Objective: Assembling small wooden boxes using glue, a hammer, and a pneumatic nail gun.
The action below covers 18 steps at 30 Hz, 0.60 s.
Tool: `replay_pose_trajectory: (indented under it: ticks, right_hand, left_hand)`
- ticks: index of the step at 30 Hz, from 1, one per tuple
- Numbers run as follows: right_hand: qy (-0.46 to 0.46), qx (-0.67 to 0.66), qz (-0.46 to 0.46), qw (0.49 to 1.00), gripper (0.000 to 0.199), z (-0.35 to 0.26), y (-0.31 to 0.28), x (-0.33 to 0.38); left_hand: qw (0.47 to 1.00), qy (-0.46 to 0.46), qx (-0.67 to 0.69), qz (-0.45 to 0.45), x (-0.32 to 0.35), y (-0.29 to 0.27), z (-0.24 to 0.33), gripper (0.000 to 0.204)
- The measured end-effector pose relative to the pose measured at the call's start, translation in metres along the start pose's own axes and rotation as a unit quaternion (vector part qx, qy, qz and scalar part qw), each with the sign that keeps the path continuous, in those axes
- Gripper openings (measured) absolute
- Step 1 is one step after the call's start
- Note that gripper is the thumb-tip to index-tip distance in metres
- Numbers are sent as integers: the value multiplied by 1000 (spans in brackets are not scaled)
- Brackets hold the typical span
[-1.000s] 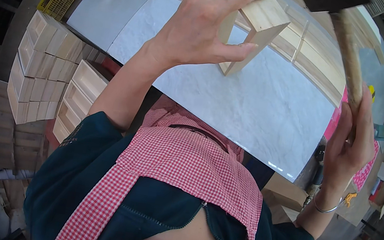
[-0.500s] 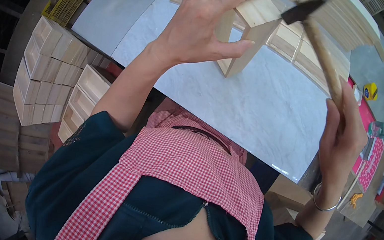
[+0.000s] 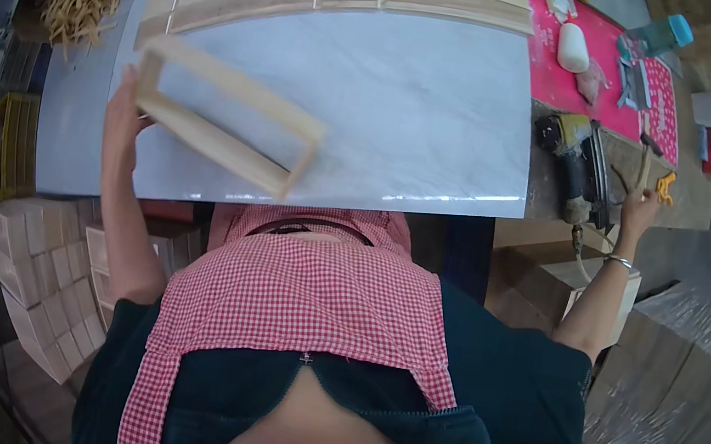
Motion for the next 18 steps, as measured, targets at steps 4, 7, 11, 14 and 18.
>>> replay_pose_trajectory:
  ticks: [4, 7, 11, 14, 18]
  right_hand:
    - [-89, -29, -35, 995, 51, -54, 33, -22]
    - [-154, -97, -32, 983, 61, -94, 38, -56]
    - [-197, -153, -26, 968, 75, -223, 30, -79]
    - [-187, -65, -80, 977, 78, -297, 33, -68]
    - [-151, 28, -123, 980, 80, -336, 37, -58]
  left_hand:
    - [991, -16, -132, 8, 22, 0, -37, 35]
    - [983, -46, -177, 23, 32, 13, -46, 39]
    - [987, -74, -131, 54, 52, 16, -54, 42]
    - [982, -27, -183, 35, 60, 17, -51, 43]
    - [969, 19, -245, 22, 71, 24, -42, 45]
Point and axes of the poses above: each hand's wrist, its own x-axis away from the middle knuckle, its own y-axis out of the palm, z = x × y, the point moved 9 cm from there along -x, towards the middle knuckle, and after that the axes turned 14 degrees about x, right-handed, at the moved point
